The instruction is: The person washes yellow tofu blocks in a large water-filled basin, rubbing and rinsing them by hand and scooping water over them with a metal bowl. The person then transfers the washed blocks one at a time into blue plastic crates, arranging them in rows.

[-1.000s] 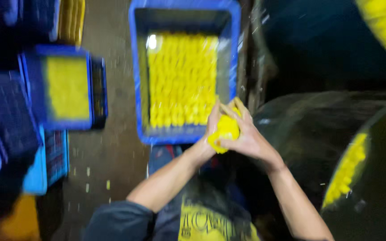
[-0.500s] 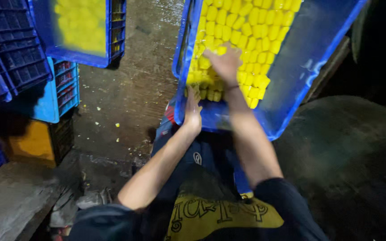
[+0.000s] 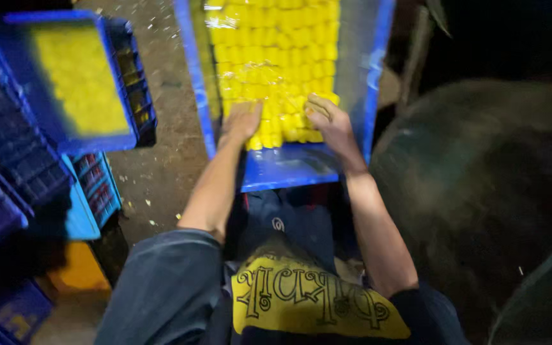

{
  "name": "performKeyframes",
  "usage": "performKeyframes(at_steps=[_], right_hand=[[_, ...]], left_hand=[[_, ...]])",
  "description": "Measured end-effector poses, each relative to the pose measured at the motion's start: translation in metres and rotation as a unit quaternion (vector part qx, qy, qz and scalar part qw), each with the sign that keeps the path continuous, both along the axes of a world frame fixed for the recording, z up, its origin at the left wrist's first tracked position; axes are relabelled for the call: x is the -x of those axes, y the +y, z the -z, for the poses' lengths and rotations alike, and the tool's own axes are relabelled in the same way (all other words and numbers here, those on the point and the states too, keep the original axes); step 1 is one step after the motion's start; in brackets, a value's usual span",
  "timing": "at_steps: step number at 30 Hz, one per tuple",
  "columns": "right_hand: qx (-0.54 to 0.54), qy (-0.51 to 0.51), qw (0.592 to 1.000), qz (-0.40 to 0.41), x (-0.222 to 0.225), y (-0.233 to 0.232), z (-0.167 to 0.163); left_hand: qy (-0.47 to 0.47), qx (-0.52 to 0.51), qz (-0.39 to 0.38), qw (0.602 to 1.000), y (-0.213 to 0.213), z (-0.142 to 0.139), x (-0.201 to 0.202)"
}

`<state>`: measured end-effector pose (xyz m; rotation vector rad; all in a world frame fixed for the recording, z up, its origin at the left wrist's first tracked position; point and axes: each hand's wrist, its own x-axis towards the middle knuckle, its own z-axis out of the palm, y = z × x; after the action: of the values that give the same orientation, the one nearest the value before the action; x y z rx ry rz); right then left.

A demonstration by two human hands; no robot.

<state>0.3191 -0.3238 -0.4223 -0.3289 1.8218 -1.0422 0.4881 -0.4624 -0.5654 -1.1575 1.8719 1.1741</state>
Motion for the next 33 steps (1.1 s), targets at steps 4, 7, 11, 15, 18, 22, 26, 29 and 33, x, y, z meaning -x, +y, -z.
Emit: performKeyframes(at_steps=[4, 7, 11, 15, 18, 22, 26, 29, 33], right_hand=[[0.116, 0.006, 0.992, 0.053, -0.003, 0.086, -0.123], [0.126, -0.038, 0.986, 0.104, -0.001, 0.161, -0.21], [0.314, 0.202, 0.925, 0.064, 0.027, 0.288, -0.287], [0.238, 0.261, 0.885, 0.303, 0.061, 0.442, -0.293], [0.031, 0.232, 0.914, 0.332, 0.087, 0.54, -0.227], [-0.223, 0.32, 0.921, 0.015, 0.101, 0.605, -0.088], [-0.328, 0.295, 0.898, -0.016, 0.079, 0.613, 0.006], [-0.27, 0.272, 0.919, 0.093, 0.067, 0.612, 0.025], [-0.088, 0.098, 0.943, 0.306, 0.079, 0.61, 0.041]], left_hand=[[0.027, 0.184, 0.027, 0.982, 0.015, -0.02, 0.04], [0.308, 0.277, -0.084, 0.906, 0.049, -0.073, 0.133], [0.635, 0.117, -0.063, 0.761, 0.155, -0.226, 0.26], [0.688, -0.112, 0.191, 0.692, 0.318, -0.37, 0.321], [0.686, -0.209, 0.395, 0.574, 0.455, -0.374, 0.366], [0.566, 0.092, 0.754, 0.32, 0.55, -0.244, 0.353], [0.246, 0.019, 0.842, 0.48, 0.575, -0.11, 0.302], [0.177, 0.024, 0.848, 0.499, 0.578, -0.071, 0.281], [0.13, -0.001, 0.844, 0.521, 0.57, -0.059, 0.281]])
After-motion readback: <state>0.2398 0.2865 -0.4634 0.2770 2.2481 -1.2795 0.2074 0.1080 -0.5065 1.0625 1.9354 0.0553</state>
